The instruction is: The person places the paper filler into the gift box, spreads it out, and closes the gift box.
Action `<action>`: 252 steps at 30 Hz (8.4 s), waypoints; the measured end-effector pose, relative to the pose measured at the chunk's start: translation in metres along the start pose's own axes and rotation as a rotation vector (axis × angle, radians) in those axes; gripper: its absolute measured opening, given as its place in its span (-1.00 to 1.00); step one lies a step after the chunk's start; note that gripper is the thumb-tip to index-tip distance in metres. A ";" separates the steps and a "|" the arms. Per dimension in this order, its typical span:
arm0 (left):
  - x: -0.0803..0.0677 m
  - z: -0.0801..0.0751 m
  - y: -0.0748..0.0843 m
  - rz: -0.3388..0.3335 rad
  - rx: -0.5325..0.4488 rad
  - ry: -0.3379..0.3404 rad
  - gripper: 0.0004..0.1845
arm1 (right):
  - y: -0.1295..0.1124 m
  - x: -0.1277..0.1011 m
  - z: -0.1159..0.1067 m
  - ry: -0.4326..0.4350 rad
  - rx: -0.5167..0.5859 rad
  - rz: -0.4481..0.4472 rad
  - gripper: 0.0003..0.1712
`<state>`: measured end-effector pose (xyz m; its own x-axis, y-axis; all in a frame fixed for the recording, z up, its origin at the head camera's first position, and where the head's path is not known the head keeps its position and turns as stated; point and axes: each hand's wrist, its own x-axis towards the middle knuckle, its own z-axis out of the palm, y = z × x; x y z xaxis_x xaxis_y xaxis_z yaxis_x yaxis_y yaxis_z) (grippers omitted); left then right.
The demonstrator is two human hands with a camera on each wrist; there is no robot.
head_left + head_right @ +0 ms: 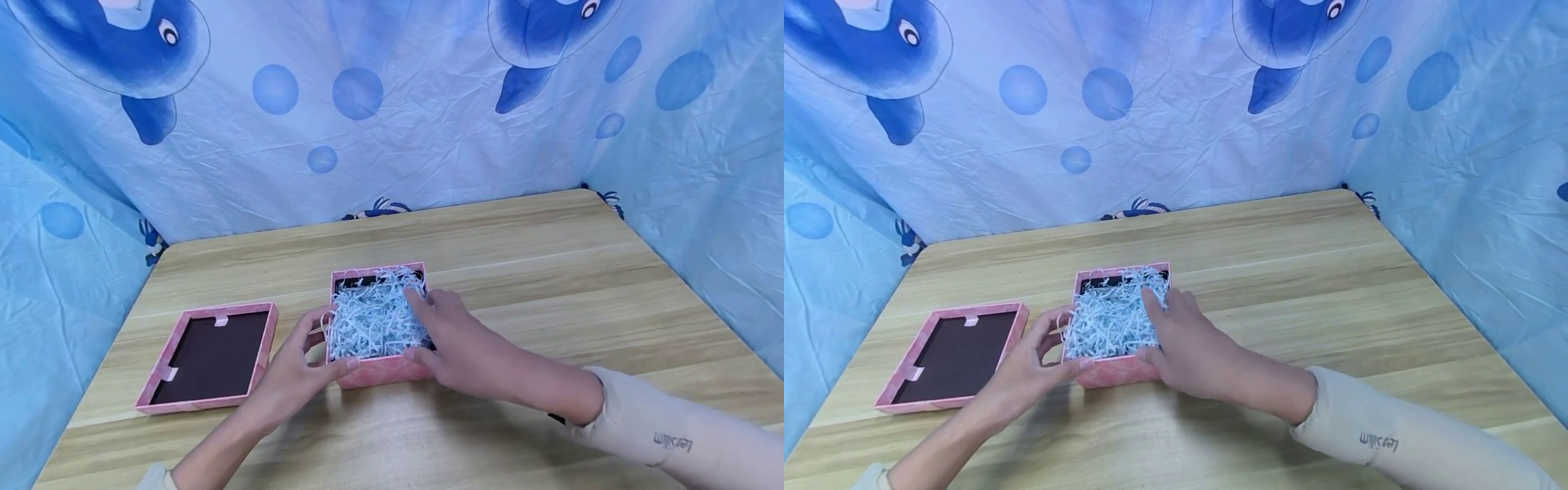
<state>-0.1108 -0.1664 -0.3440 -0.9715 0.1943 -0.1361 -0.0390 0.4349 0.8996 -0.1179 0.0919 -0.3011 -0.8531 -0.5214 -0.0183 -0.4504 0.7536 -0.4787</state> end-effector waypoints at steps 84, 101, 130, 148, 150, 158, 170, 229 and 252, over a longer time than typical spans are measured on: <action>0.000 0.001 0.001 0.047 -0.014 -0.015 -0.15 | 0.005 0.107 0.048 -0.517 -0.579 -0.207 -0.18; 0.001 0.001 0.001 0.022 -0.021 -0.015 -0.15 | 0.002 0.089 0.017 -0.453 -0.409 -0.220 -0.10; 0.001 0.000 0.000 0.046 -0.005 -0.009 -0.14 | 0.009 0.099 0.023 -0.197 -0.612 -0.345 -0.08; 0.001 0.000 -0.001 0.043 -0.029 -0.019 -0.17 | 0.006 0.093 0.036 -0.309 -0.526 -0.364 -0.06; 0.001 0.000 -0.001 0.048 -0.028 -0.020 -0.17 | 0.007 0.095 0.038 -0.331 -0.496 -0.348 -0.05; 0.001 0.001 0.001 0.045 -0.026 -0.022 -0.17 | 0.006 0.105 0.049 -0.468 -0.517 -0.276 -0.13; 0.003 0.001 0.000 0.031 -0.051 -0.023 -0.15 | 0.000 0.093 0.016 -0.439 -0.444 -0.260 -0.04; 0.001 0.001 -0.001 0.018 -0.018 -0.026 -0.15 | 0.008 0.092 0.030 -0.453 -0.535 -0.349 -0.23; 0.001 -0.001 0.001 0.031 -0.020 -0.046 -0.14 | -0.006 0.065 0.007 -0.399 -0.329 -0.465 -0.29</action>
<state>-0.1121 -0.1664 -0.3424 -0.9606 0.2473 -0.1266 -0.0144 0.4105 0.9117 -0.1684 0.0504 -0.3054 -0.4187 -0.8791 -0.2277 -0.8558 0.4658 -0.2251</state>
